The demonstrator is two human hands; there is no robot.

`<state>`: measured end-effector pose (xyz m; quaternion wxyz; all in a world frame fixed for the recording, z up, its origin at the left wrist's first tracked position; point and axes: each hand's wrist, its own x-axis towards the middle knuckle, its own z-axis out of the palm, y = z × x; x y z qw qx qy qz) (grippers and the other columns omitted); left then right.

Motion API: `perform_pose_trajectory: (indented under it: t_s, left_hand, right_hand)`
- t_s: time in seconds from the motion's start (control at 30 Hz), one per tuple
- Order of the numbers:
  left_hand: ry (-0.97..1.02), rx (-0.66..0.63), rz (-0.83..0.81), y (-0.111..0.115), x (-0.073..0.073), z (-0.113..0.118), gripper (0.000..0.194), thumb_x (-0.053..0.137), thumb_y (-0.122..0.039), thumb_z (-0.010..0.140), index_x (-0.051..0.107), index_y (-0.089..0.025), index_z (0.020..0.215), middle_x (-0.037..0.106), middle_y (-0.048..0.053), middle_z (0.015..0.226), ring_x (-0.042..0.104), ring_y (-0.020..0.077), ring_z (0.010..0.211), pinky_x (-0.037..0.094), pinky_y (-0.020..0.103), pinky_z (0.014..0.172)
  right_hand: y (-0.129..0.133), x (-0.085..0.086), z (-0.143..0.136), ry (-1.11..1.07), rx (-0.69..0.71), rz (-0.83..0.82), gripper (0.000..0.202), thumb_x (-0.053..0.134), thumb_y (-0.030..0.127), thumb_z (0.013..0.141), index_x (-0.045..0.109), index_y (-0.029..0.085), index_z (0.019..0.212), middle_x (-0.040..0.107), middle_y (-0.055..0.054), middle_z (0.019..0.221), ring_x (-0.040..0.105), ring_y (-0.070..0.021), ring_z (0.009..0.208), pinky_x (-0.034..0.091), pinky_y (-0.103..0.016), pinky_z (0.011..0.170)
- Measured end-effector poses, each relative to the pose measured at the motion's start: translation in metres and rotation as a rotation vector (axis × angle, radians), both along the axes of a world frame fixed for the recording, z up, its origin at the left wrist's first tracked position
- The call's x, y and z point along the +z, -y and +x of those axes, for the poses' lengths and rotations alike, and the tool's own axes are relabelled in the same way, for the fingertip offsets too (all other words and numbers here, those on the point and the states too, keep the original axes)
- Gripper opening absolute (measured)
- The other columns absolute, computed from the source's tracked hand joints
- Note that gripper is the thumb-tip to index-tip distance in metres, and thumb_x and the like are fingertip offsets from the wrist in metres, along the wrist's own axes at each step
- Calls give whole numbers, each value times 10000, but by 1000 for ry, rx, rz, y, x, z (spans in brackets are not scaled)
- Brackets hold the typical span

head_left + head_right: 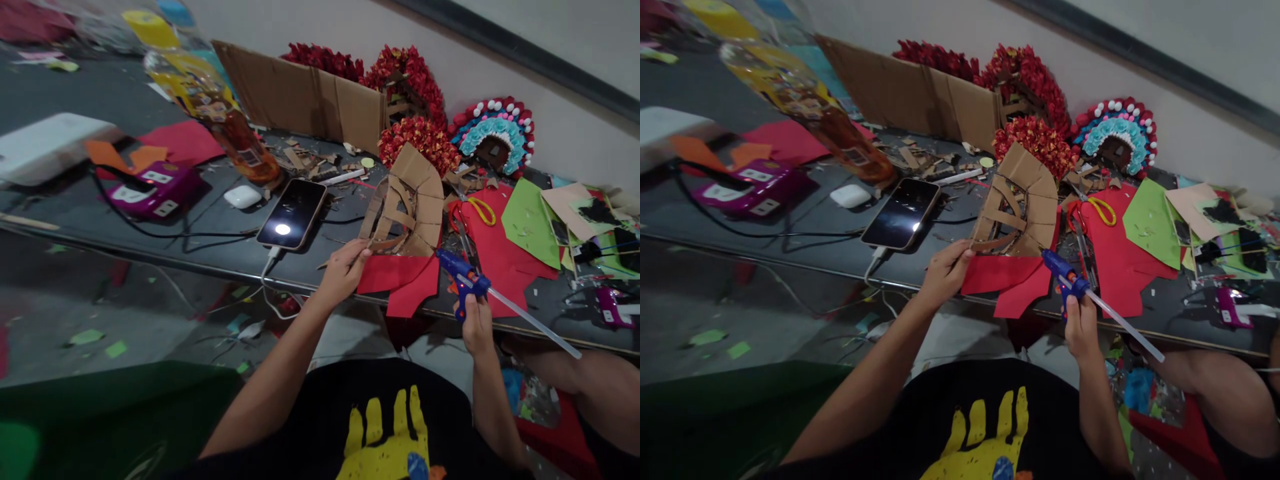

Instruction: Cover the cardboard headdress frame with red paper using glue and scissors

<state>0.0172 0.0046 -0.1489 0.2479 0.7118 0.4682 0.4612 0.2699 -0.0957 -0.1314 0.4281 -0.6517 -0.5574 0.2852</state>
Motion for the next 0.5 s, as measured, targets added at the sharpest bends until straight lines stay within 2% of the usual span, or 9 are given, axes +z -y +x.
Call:
perform_pose_trajectory:
  t_s: [0.17,0.33,0.5]
  left_hand:
    - [-13,-16,16,0,1,1,306,376,-296,909,644,-157,859,695,105,905,625,186,870,475,297,796]
    - [-39,-16,29,0,0,0,314,365,-289,913,648,-156,882,695,103,920,624,185,876,475,298,804]
    - [-39,-16,37,-1,-1,0,314,365,-291,911,648,-159,877,692,101,902,624,187,882,477,298,807]
  right_hand:
    - [-2,0,-21,-9,159,-23,362,373,447,907,613,183,971,619,-61,801,537,-160,642,454,-289,599]
    - [-5,5,-30,84,199,-17,341,369,437,909,607,193,923,565,-33,680,548,-187,655,477,-327,683]
    - [0,4,-24,148,204,-40,323,373,423,913,578,185,988,618,-71,845,583,-208,827,470,-341,779]
